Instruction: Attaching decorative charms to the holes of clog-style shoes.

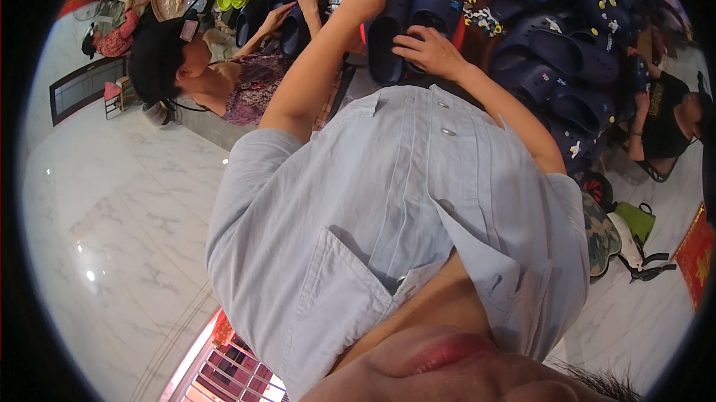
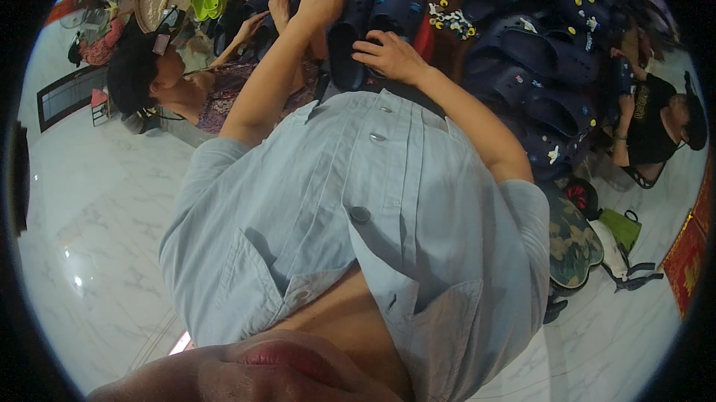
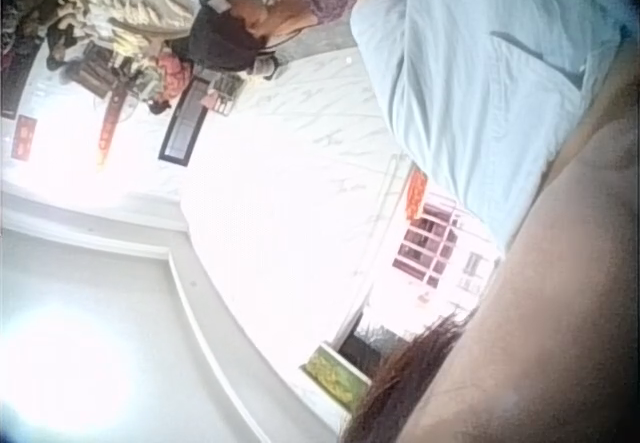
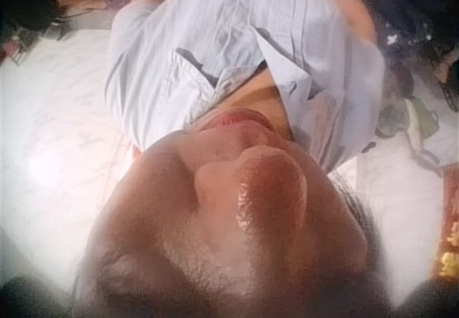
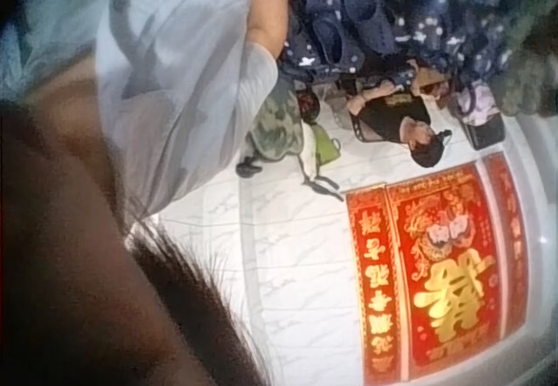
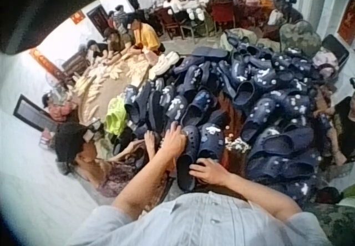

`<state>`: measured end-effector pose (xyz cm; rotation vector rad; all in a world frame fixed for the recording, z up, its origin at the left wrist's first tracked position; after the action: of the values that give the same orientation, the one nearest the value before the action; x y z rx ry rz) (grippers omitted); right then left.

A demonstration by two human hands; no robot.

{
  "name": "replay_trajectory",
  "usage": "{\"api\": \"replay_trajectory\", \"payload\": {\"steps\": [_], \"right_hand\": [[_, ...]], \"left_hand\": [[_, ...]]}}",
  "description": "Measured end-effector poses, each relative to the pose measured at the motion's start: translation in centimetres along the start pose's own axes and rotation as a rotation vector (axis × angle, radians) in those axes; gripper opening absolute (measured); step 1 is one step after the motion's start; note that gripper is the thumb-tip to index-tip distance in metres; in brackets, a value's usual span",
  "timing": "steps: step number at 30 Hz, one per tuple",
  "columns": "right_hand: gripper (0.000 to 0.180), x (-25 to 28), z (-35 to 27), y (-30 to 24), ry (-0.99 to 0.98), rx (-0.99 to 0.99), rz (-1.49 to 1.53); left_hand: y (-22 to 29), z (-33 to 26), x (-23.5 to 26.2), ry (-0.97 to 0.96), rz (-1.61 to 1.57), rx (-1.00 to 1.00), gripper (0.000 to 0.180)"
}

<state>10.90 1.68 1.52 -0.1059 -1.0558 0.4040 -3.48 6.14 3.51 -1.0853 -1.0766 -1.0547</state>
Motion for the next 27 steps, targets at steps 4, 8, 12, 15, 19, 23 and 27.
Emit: {"api": "replay_trajectory", "payload": {"steps": [4, 8, 12, 15, 19, 23, 27], "right_hand": [[0.04, -0.1, 0.3, -0.1, -0.01, 0.007, -0.004], [0.04, 0.0, 0.4, 0.1, -0.006, -0.002, -0.008], [0.039, 0.2, 0.6, 0.2, 0.0, -0.003, 0.003], [0.038, 0.4, 0.6, 0.3, 0.013, 0.002, -0.01], [0.037, 0.2, 0.7, 0.5, -0.001, 0.025, 0.023], [0.036, 0.5, 0.9, 0.4, 0.004, 0.037, 0.057], [0.036, 1.9, 1.3, -0.3, 0.029, 0.046, 0.066]], "left_hand": [[-0.9, 0.1, -1.2, -0.029, -0.031, -0.042, 0.026], [-0.2, 1.1, -2.6, -0.107, -0.077, -0.084, 0.025], [-0.2, 1.0, -2.7, -0.168, -0.111, -0.073, 0.024], [0.6, 1.4, -1.0, -0.06, -0.032, -0.119, 0.025], [0.0, 1.2, -2.9, -0.081, 0.051, -0.128, 0.028], [-2.5, 1.0, -2.7, -0.057, -0.105, 0.057, 0.031], [-6.4, 0.5, -4.5, 0.061, -0.501, 0.104, 0.018]]}}
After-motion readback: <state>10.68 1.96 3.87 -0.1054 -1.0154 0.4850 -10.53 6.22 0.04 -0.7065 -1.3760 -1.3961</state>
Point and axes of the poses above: each hand's wrist, its own z-axis towards the middle knuckle, its own x-axis out of the back of the hand, y = z × x, the point moved 10 cm from there along z, towards the middle knuckle, and after that the axes turned 7 degrees about -z, right-handed, at the moved point
